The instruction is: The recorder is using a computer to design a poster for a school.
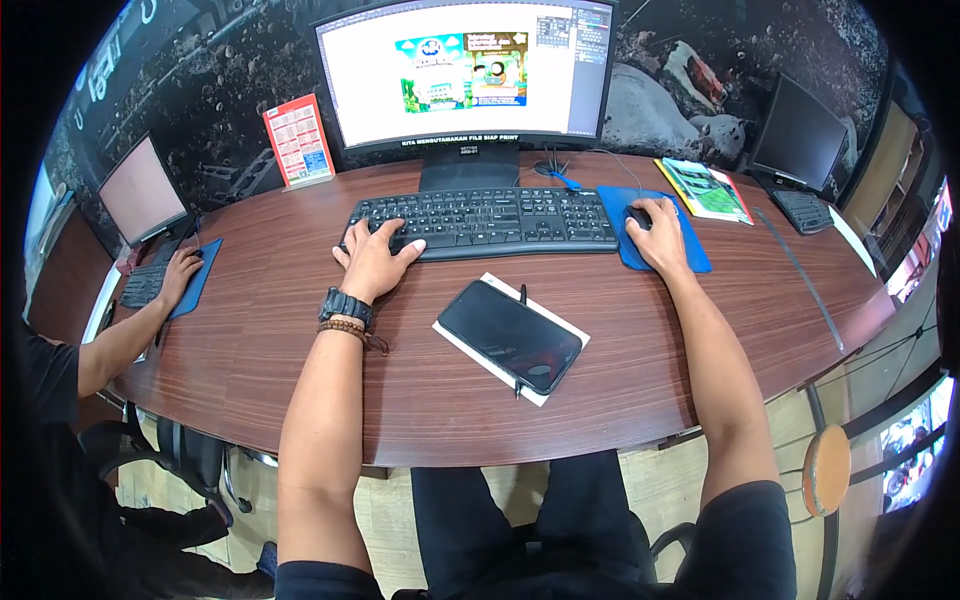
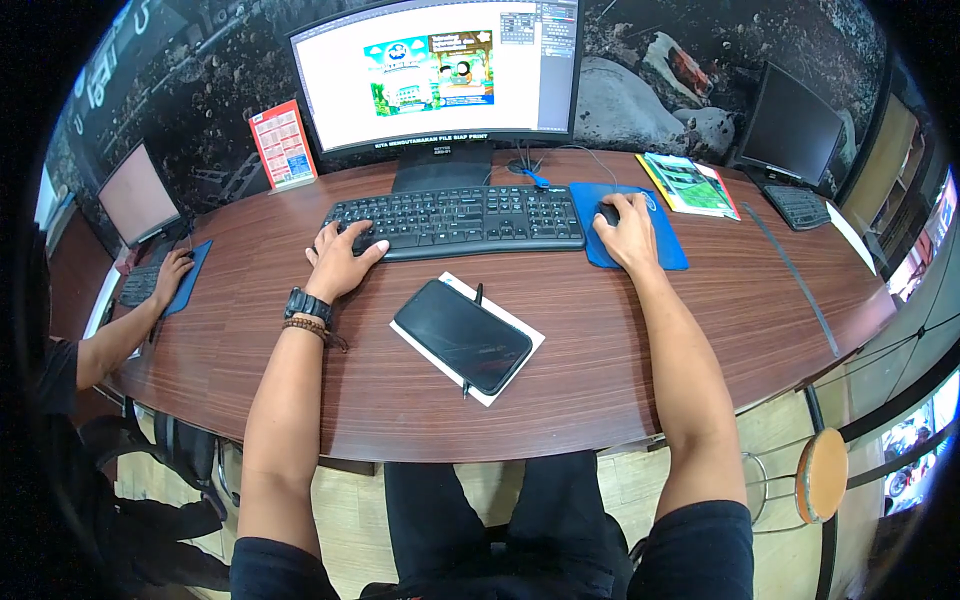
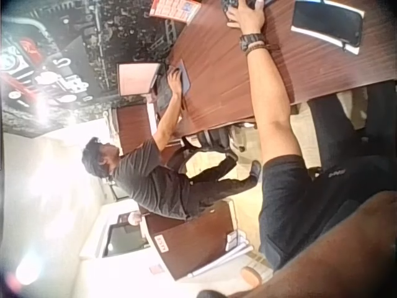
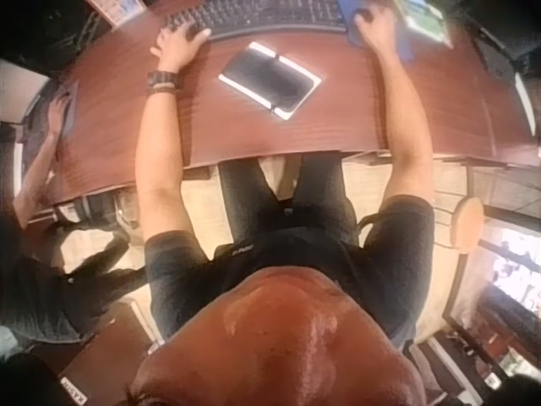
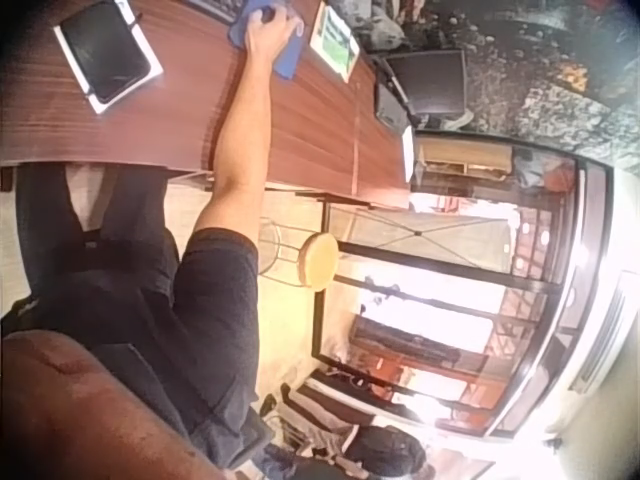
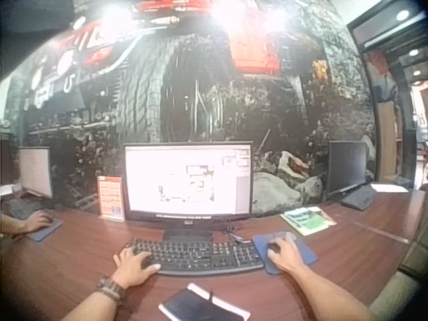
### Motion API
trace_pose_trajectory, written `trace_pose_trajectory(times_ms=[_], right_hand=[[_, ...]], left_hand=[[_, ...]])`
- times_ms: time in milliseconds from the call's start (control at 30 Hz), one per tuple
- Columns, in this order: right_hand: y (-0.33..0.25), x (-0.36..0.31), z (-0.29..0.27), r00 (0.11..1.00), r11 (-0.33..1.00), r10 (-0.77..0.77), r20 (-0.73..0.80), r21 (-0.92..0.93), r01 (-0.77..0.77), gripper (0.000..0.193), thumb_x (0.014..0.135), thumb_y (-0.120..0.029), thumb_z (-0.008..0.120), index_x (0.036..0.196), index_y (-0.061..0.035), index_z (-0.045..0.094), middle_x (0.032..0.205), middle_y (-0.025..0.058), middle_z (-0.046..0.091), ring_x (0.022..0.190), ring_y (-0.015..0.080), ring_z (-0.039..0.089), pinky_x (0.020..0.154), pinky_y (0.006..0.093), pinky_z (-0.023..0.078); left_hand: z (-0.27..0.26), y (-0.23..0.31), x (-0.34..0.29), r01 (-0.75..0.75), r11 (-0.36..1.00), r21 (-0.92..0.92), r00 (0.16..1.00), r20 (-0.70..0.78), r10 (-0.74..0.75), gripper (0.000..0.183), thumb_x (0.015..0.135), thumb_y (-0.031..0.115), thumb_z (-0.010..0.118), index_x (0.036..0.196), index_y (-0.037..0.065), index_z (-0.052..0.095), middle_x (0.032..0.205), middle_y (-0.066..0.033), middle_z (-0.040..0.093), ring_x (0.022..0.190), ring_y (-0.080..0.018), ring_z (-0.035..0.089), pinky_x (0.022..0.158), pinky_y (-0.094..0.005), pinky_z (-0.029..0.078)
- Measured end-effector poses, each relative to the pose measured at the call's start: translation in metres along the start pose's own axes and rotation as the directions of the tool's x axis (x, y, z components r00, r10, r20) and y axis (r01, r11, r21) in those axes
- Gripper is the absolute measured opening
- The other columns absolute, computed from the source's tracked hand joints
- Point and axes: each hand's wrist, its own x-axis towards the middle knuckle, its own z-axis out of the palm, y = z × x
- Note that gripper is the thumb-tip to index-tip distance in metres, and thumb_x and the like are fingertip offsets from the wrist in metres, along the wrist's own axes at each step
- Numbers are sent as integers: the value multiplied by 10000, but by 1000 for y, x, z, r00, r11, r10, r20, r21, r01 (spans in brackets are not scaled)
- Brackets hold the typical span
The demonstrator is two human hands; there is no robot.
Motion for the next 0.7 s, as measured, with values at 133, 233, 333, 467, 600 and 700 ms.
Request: trace_pose_trajectory(times_ms=[133, 233, 333, 467, 600, 700], right_hand=[[3, 1, 1, 1000, 1000, -12, -15, 1, 12, 381, 816, -237, 668, 1156, -66, 676, 1219, 200, 559, 1122, 380, 584, 973, 437, 478], [1, 0, 1, 1000, 1000, -15, -18, 5, 15, 373, 815, -235, 669, 1146, -63, 682, 1211, 203, 565, 1119, 382, 585, 974, 437, 477], [2, 0, 2, 999, 1000, -28, -26, 9, 29, 367, 814, -234, 670, 1137, -62, 687, 1208, 205, 570, 1118, 382, 587, 975, 437, 476], [1, -1, 4, 999, 999, -45, -29, 4, 45, 361, 815, -233, 667, 1133, -63, 682, 1213, 200, 574, 1128, 376, 584, 981, 433, 472], [5, 0, 1, 993, 993, -114, -26, 13, 115, 364, 816, -223, 661, 1142, -62, 670, 1188, 190, 586, 1128, 363, 585, 977, 424, 475], [-1, 0, 0, 991, 990, -137, 6, 38, 136, 360, 816, -215, 653, 1137, -55, 675, 1177, 181, 591, 1123, 356, 588, 972, 418, 477]], left_hand=[[1, 1, 1, 6, 1000, 3, 1000, 5, -6, 609, 890, 569, 638, 1387, 224, 563, 1521, -304, 308, 1464, -448, 187, 1129, -682, 96], [-1, 0, 1, 12, 1000, 5, 1000, 13, -12, 611, 888, 569, 639, 1387, 224, 565, 1523, -304, 305, 1464, -447, 187, 1131, -684, 93], [-1, 1, 0, 18, 1000, 0, 1000, 16, -18, 617, 883, 568, 646, 1387, 222, 566, 1524, -302, 304, 1465, -443, 188, 1134, -680, 93], [1, -2, 0, -5, 1000, -23, 999, -38, 4, 598, 875, 550, 660, 1352, 194, 601, 1506, -305, 332, 1456, -441, 201, 1127, -696, 77], [2, -2, 6, -26, 999, -38, 986, -168, 19, 511, 880, 448, 687, 1296, 154, 646, 1454, -286, 401, 1389, -435, 317, 1132, -598, 240], [2, -5, 4, -8, 1000, -24, 975, -221, 3, 481, 876, 368, 704, 1286, 121, 652, 1402, -281, 448, 1319, -434, 404, 1092, -474, 388]])
